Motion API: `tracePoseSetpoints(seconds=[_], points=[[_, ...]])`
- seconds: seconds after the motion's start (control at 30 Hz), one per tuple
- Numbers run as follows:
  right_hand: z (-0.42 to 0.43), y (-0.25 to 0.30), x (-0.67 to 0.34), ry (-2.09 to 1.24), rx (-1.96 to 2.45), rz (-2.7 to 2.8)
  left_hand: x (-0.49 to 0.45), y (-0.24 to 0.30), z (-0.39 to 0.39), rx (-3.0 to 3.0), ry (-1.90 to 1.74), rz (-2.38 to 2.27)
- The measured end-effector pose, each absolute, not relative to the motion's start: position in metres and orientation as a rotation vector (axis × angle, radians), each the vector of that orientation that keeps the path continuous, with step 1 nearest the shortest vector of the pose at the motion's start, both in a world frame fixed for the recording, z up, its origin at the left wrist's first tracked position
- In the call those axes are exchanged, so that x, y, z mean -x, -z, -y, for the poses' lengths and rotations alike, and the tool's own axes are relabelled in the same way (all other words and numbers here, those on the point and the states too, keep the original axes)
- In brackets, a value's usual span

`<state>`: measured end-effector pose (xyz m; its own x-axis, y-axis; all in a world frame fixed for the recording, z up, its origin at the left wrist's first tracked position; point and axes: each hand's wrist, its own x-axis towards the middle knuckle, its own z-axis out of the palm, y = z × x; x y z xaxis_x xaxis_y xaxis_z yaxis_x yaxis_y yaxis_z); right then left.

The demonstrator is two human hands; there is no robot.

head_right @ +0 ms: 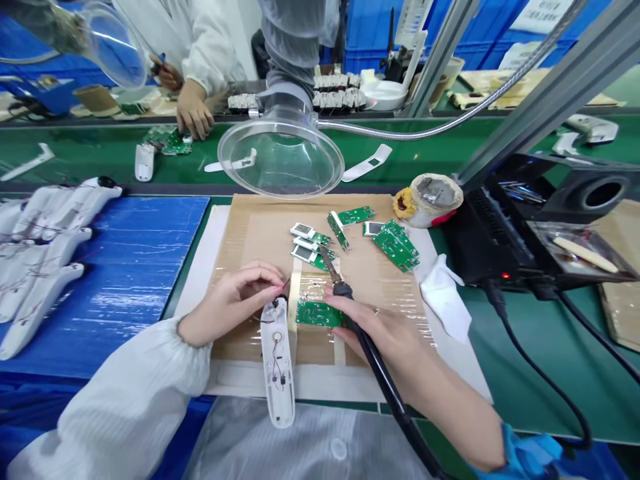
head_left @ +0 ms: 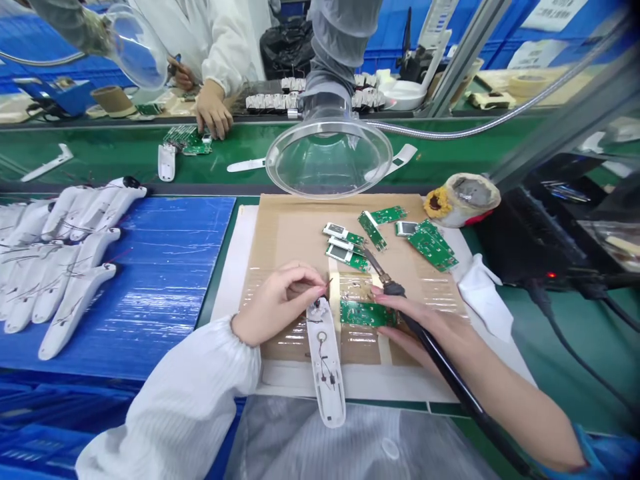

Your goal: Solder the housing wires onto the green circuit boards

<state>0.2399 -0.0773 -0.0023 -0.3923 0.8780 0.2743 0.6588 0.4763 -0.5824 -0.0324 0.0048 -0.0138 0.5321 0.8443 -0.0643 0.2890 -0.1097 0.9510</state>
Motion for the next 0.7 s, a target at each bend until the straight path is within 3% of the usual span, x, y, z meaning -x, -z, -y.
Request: tracePoseSetpoints(seconds=[0.13, 0.37, 0.7], points=[[0.074, 0.0, -0.242, -0.561, 1.263, 2.196, 0.035, 0.016, -0.011, -1.486, -0.543, -0.817], [0.078, 0.035, -0.223, -0.347, 1.193, 2.167, 0.036, 0.024, -0.01, -1.282, -0.479, -0.801], [0.083, 0.042, -0.229, -0.27, 1.082, 2.258, 0.028, 0.006, 0.01, -1.447, -0.6, -0.856]])
